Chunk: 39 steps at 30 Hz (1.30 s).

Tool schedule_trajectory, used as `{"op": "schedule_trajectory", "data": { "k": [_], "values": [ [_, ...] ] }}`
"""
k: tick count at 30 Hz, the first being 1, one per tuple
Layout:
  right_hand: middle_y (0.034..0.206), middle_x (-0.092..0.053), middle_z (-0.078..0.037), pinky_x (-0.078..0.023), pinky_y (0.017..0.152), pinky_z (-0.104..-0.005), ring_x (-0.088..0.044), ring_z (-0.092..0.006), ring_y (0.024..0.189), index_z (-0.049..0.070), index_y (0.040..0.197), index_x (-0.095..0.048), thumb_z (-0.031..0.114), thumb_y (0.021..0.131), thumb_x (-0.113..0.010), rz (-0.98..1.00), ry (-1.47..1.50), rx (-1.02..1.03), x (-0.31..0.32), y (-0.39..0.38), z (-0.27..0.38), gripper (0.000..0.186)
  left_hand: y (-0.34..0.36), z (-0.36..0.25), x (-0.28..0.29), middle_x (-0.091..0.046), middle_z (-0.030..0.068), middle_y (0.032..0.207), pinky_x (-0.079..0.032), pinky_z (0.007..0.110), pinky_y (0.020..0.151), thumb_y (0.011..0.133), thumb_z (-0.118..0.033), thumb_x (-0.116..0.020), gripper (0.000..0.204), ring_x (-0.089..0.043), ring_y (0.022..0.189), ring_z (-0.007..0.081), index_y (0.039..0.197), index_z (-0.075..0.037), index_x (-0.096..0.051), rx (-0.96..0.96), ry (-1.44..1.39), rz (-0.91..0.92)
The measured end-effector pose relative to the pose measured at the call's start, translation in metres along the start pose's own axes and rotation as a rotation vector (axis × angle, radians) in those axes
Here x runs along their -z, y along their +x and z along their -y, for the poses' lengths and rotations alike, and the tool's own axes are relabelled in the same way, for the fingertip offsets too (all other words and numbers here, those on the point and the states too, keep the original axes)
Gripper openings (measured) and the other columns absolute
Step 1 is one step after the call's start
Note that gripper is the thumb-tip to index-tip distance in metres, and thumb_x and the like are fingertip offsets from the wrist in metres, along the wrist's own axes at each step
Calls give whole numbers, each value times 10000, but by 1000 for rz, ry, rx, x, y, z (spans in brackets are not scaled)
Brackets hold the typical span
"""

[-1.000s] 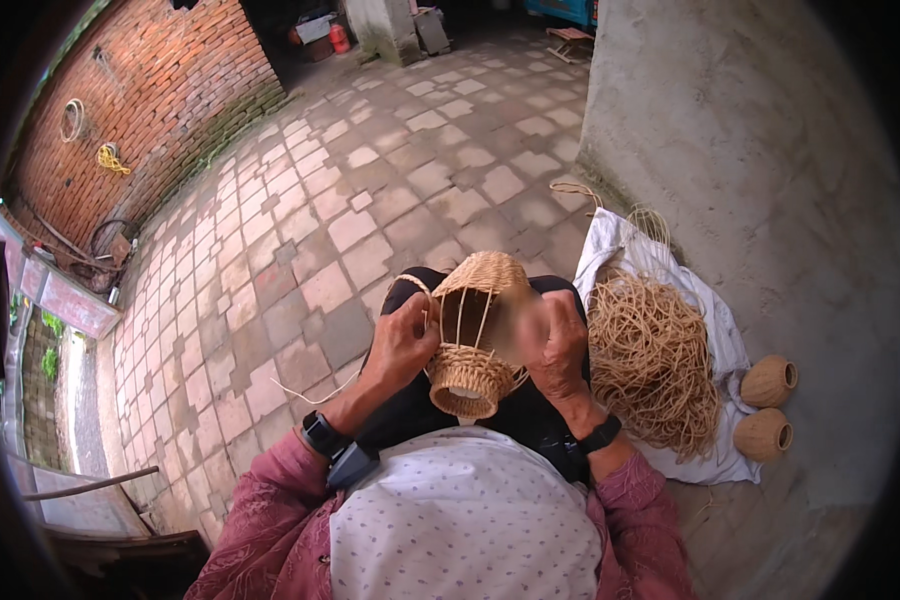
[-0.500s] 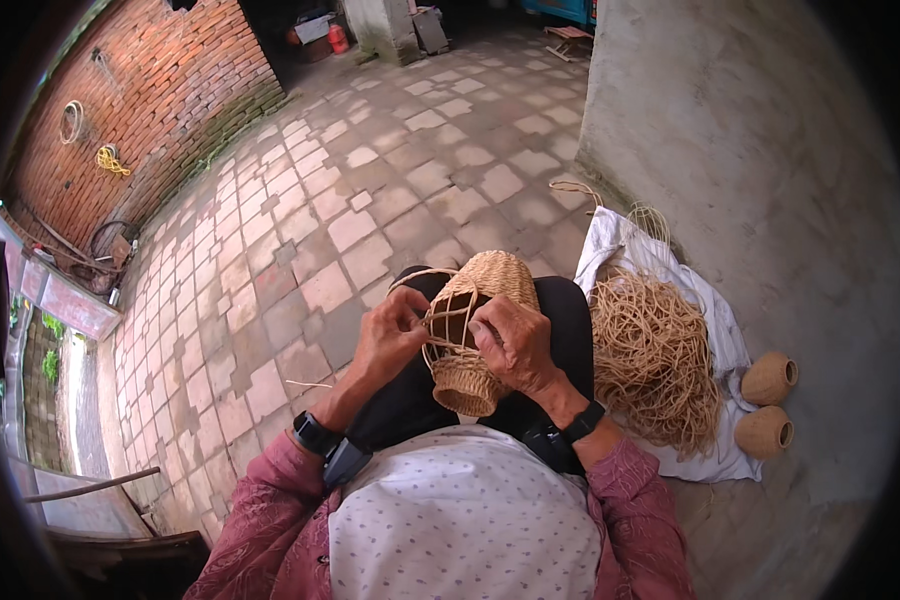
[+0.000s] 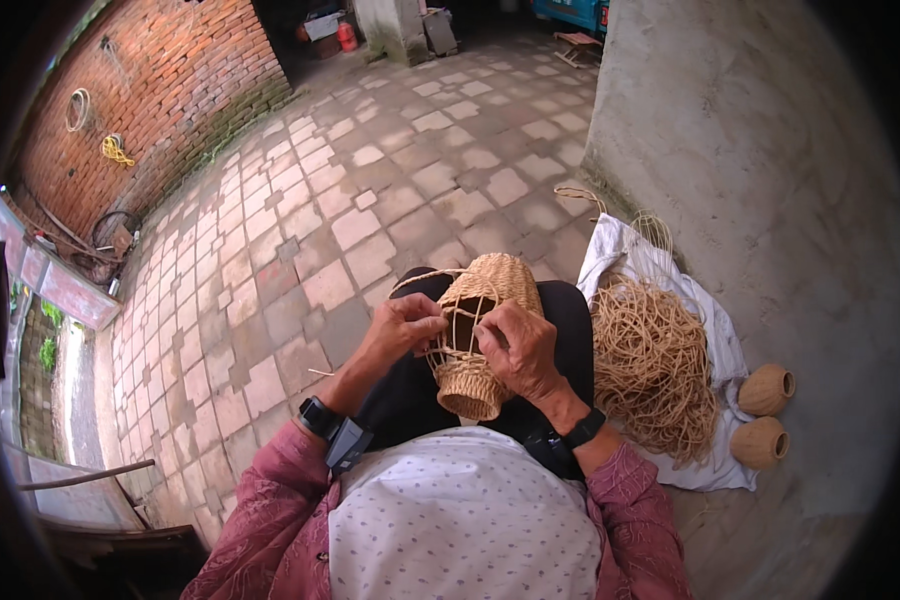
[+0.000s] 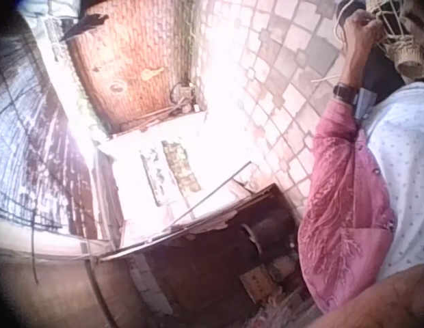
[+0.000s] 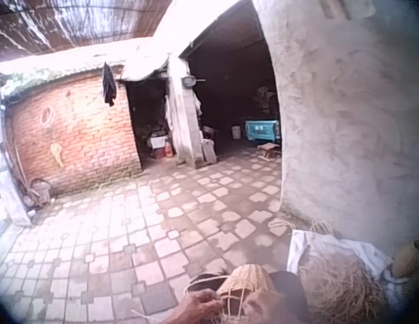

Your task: The recorder is weaving a small decorative basket or container using strips of wood or bamboo.

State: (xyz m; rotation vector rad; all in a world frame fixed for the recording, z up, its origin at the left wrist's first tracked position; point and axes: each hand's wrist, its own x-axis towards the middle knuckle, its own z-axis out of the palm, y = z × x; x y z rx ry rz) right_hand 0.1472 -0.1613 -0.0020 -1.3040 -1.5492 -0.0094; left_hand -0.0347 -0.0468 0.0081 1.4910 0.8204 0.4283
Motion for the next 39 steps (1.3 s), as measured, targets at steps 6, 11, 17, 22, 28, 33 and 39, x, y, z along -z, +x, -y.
{"op": "schedule_trajectory", "data": {
  "k": [6,11,17,22,28,33,39],
  "values": [
    [699,-584,-47,-469,548,-297,-595,-179,582,56,817,-590,53,819,-696,-83,-18,-21,1,-5,4,106,6,-10,-20,-634,50,691,-466,289,549,826,-131,-654,151,-597,618,102,958,-63,-623,-268,534,-134],
    [702,-531,39,-424,573,-222,-477,-19,657,39,877,-570,135,937,-622,-218,315,-468,2,-20,-15,124,16,-32,-18,-577,-1,654,-445,270,533,809,-133,-702,225,-554,602,83,988,-44,-598,-233,359,-21],
    [718,-566,15,-445,589,-230,-509,-48,645,33,898,-567,145,947,-604,-244,306,-487,0,-24,-26,128,9,-5,-4,-602,3,697,-468,265,593,808,-84,-667,277,-576,682,78,1077,-52,-611,-285,426,-281],
    [698,-554,-3,-454,590,-252,-515,-74,625,29,906,-568,150,940,-611,-225,265,-440,-3,-26,-23,133,18,-41,-19,-672,61,759,-518,284,664,801,-102,-648,400,-650,727,131,1198,-93,-601,-322,469,-106],
    [707,-544,-16,-447,583,-260,-503,-86,624,33,903,-565,142,942,-603,-198,225,-385,-4,-27,-21,122,37,-53,-16,-696,169,830,-543,372,689,780,-176,-661,460,-689,736,263,1231,-115,-591,-225,607,165],
    [709,-542,-19,-444,582,-257,-497,-87,621,35,899,-564,127,939,-599,-181,237,-397,-1,-25,-21,107,14,-36,-13,-602,7,668,-429,259,509,785,-80,-696,437,-546,577,81,1207,-92,-587,-121,227,73],
    [720,-560,-19,-443,580,-245,-500,-77,622,41,905,-569,122,939,-597,-131,198,-396,3,-24,-15,93,-5,-35,-37,-547,14,626,-449,358,560,727,-77,-655,307,-550,567,197,1020,-64,-565,-394,746,-301]
  ]
}}
